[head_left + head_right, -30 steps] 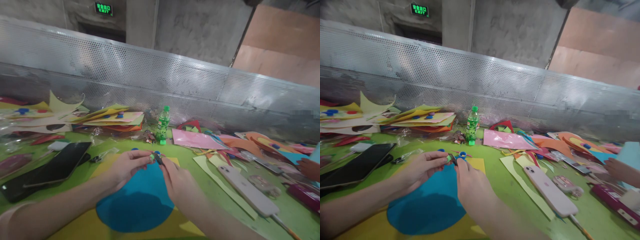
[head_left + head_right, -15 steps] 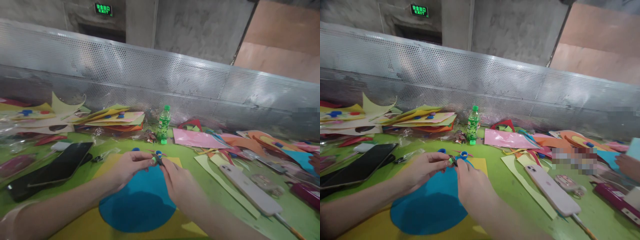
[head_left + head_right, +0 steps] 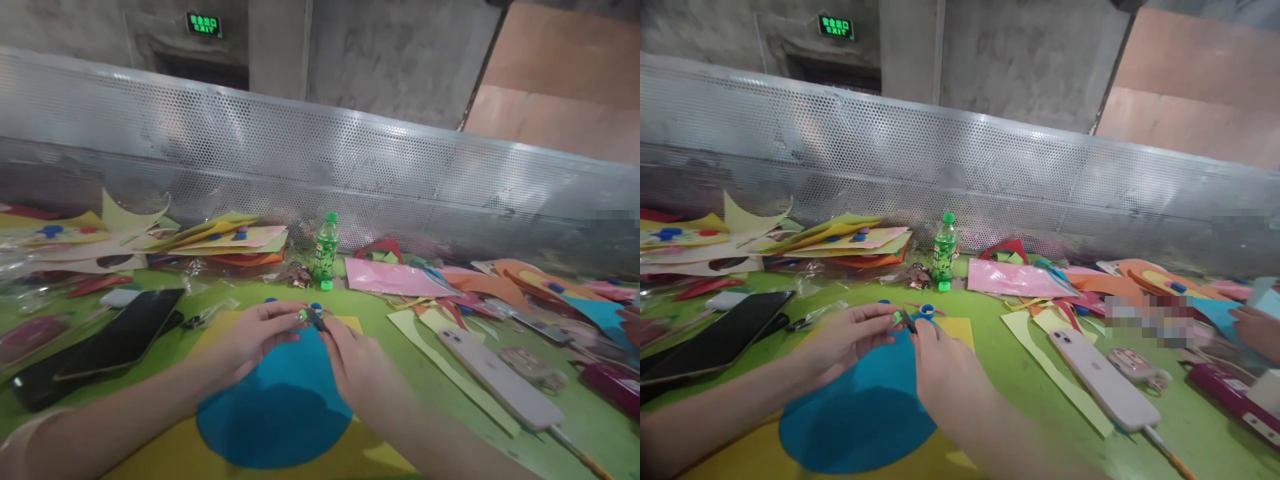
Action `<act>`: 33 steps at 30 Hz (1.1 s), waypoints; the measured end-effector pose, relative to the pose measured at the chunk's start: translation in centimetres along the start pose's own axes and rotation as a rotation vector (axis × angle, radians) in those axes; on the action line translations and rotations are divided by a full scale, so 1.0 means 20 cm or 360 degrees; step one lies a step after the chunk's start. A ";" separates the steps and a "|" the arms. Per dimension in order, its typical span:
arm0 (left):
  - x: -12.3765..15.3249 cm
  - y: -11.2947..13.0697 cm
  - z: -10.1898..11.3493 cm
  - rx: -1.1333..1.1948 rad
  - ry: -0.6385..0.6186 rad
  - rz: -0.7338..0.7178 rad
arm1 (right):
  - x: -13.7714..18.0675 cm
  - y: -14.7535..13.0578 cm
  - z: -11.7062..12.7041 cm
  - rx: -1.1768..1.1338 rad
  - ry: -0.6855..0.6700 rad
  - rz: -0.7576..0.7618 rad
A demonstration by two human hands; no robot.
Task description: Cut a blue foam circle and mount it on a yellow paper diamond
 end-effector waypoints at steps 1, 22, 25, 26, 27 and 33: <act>-0.01 0.00 0.02 0.0035 0.0012 0.0000 | 0.00 0.00 0.00 -0.0007 0.0012 -0.0002; -0.03 0.00 0.02 0.0152 -0.0042 0.0003 | -0.01 -0.01 0.01 -0.0015 0.0041 0.0032; -0.03 0.00 0.02 0.0127 -0.0057 -0.0016 | -0.01 -0.01 0.00 -0.0019 -0.0001 0.0014; -0.03 0.00 0.02 0.0118 -0.0067 -0.0025 | -0.01 -0.01 0.00 -0.0024 -0.0014 0.0011; -0.03 0.00 0.01 0.0113 -0.0081 -0.0032 | 0.00 -0.01 0.00 -0.0028 -0.0018 0.0009; -0.03 -0.01 0.00 0.0126 -0.0105 -0.0001 | 0.00 0.02 -0.02 -0.0073 -0.0005 -0.0022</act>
Point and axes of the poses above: each hand's wrist, its own x-axis away from the middle knuckle, its own z-axis out of the back of the hand, y = z × x, the point moved 8 cm from there along -x, towards the middle knuckle, and after that the axes turned 15 degrees about x, right-handed, at the moved point
